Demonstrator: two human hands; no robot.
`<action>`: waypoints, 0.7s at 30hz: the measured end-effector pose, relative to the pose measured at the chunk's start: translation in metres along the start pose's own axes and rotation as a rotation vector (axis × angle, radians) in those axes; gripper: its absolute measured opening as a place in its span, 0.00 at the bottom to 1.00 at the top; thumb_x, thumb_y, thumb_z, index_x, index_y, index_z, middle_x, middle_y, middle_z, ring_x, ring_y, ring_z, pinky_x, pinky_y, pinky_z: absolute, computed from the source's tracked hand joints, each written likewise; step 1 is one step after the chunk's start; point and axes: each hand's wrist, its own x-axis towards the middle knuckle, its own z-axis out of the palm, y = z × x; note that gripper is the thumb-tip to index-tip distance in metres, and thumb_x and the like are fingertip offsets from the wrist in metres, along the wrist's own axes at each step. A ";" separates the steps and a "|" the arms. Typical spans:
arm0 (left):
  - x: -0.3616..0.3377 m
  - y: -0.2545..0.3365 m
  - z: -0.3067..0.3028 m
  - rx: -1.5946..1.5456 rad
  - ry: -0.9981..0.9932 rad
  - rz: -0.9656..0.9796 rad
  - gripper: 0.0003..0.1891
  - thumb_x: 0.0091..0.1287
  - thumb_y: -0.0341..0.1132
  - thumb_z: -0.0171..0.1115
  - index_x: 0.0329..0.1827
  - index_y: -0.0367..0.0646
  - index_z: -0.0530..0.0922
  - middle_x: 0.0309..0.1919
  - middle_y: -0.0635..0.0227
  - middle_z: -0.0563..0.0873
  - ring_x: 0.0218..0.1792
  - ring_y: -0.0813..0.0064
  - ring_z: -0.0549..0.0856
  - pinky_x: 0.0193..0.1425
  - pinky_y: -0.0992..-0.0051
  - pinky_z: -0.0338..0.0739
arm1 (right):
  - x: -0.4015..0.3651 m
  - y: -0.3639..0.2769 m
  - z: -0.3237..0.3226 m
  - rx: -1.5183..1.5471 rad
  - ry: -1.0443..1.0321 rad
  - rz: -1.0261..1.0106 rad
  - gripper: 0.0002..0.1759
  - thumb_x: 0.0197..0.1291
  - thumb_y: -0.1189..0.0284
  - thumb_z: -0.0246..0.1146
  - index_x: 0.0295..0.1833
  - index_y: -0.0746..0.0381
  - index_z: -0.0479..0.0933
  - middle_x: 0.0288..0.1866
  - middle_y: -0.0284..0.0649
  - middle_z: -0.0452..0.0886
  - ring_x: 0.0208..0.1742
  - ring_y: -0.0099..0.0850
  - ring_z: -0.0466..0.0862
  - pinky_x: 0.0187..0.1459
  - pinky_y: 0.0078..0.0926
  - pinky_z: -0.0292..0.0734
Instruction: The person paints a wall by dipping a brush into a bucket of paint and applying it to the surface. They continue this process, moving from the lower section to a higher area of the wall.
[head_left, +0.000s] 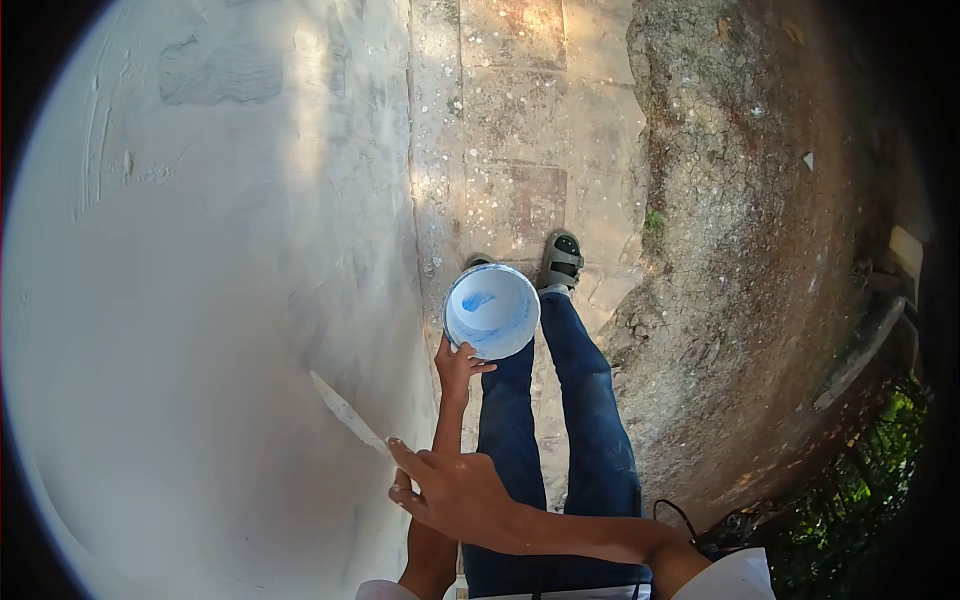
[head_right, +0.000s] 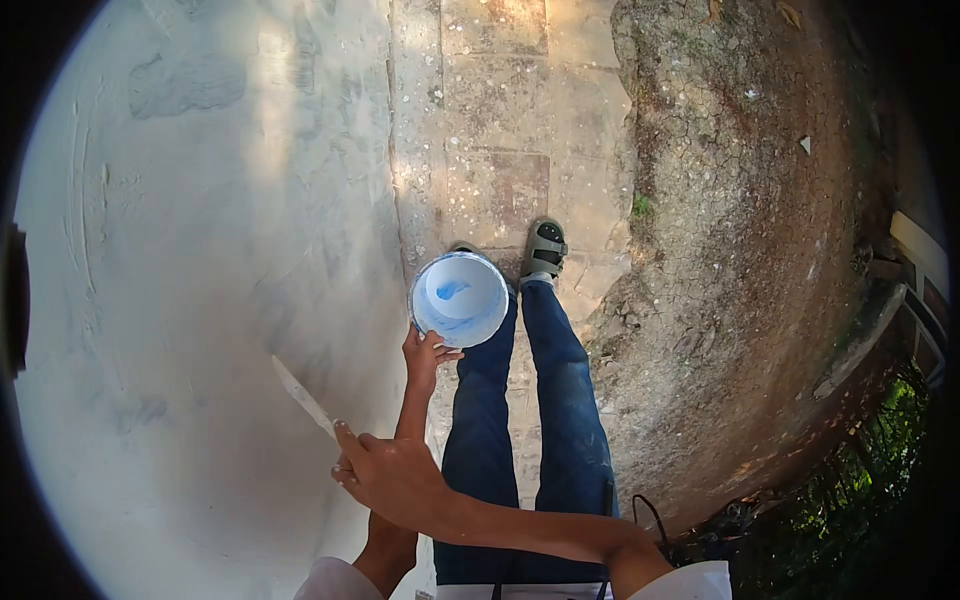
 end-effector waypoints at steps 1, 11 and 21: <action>-0.009 0.005 0.000 -0.001 -0.009 0.025 0.30 0.60 0.24 0.51 0.69 0.35 0.62 0.47 0.48 0.80 0.34 0.52 0.88 0.31 0.58 0.90 | -0.007 0.003 -0.019 0.094 0.014 0.039 0.22 0.57 0.67 0.67 0.56 0.65 0.79 0.23 0.39 0.83 0.19 0.37 0.83 0.24 0.31 0.77; -0.126 0.113 0.018 0.076 -0.064 0.142 0.33 0.58 0.25 0.53 0.71 0.37 0.62 0.42 0.52 0.80 0.32 0.49 0.88 0.30 0.58 0.91 | -0.078 -0.026 -0.148 -0.263 0.277 0.305 0.15 0.58 0.70 0.65 0.50 0.63 0.83 0.21 0.52 0.79 0.22 0.44 0.82 0.27 0.38 0.75; -0.292 0.196 0.035 0.086 -0.171 0.353 0.31 0.58 0.24 0.51 0.70 0.34 0.64 0.39 0.55 0.80 0.29 0.54 0.88 0.29 0.60 0.91 | -0.119 -0.120 -0.145 -0.480 0.333 0.107 0.12 0.59 0.66 0.65 0.44 0.61 0.83 0.27 0.52 0.82 0.31 0.51 0.84 0.35 0.46 0.78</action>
